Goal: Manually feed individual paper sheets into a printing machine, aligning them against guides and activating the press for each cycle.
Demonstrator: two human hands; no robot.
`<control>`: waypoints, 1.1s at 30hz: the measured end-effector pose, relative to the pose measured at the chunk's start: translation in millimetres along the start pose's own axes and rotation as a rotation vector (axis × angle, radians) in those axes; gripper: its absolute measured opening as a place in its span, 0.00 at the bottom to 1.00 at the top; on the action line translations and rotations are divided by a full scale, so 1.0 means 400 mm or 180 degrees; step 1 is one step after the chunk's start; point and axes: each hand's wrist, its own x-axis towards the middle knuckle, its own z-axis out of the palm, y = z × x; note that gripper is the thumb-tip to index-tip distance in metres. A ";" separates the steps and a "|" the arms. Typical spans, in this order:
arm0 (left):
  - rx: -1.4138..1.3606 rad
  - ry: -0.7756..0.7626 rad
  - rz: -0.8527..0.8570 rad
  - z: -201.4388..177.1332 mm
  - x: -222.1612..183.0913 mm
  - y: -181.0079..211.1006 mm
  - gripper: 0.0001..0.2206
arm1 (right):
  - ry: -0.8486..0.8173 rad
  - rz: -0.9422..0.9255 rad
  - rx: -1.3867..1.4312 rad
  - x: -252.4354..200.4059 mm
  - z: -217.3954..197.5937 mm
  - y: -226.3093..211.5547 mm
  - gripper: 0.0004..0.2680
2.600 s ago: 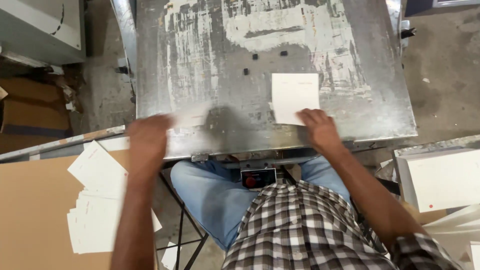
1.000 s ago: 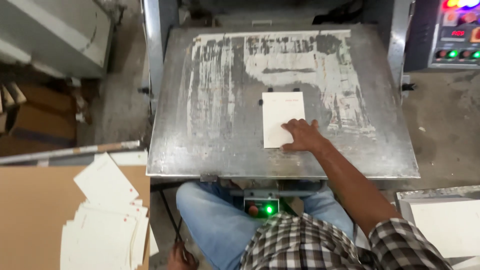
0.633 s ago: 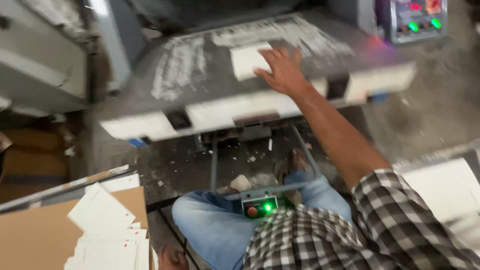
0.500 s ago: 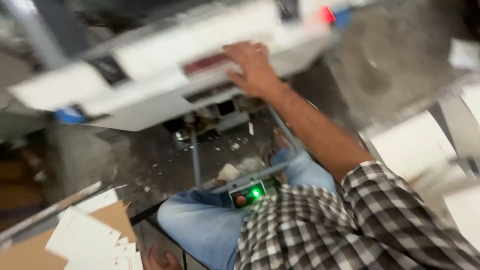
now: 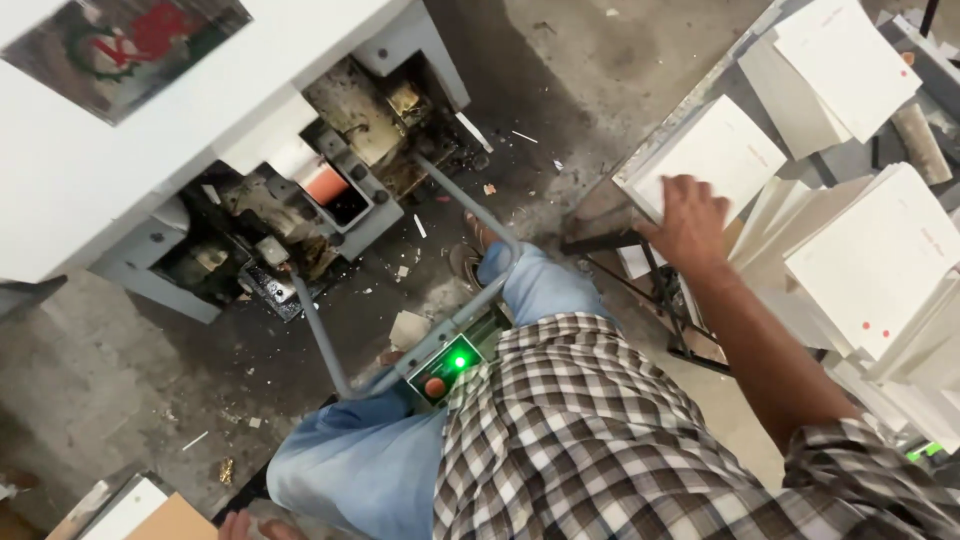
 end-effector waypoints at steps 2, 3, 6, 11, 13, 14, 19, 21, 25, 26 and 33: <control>0.0064 -0.0063 -0.0048 0.011 0.011 -0.003 0.11 | -0.0313 0.0339 -0.0216 0.000 -0.022 0.041 0.32; -0.0013 -0.0036 -0.0033 0.023 0.015 -0.007 0.11 | -0.0514 0.0568 -0.0392 0.002 -0.014 0.068 0.33; -0.0184 -0.0013 -0.0065 0.044 0.023 0.001 0.12 | -0.0807 0.0684 -0.0442 0.018 0.032 0.162 0.32; -0.0127 -0.0308 -0.0312 0.012 0.070 0.104 0.13 | -0.0988 0.0309 0.0265 0.038 0.012 0.248 0.28; -0.0190 -0.0413 -0.0364 0.011 0.084 0.138 0.14 | -0.0886 0.0037 0.0703 0.049 -0.022 0.250 0.25; -0.0181 -0.0406 -0.0375 0.014 0.096 0.156 0.14 | -0.0889 0.0021 0.0701 0.054 -0.030 0.244 0.25; -0.0689 -0.0517 -0.0353 0.019 0.212 0.267 0.13 | -0.1300 0.0508 0.1182 0.069 -0.007 0.269 0.28; -0.0710 -0.0642 -0.0265 0.033 0.275 0.315 0.14 | -0.1186 0.0253 0.1142 0.074 0.016 0.302 0.28; -0.0566 -0.1045 0.0124 0.040 0.470 0.460 0.14 | -0.1019 0.0032 0.0714 0.071 0.076 0.328 0.25; -0.0474 -0.0979 0.0046 0.048 0.517 0.502 0.14 | -0.1030 -0.0106 0.0727 0.046 0.095 0.318 0.25; -0.1191 -0.0957 0.0790 0.281 0.700 0.636 0.11 | 0.0475 -0.0320 0.0450 -0.050 0.212 0.311 0.13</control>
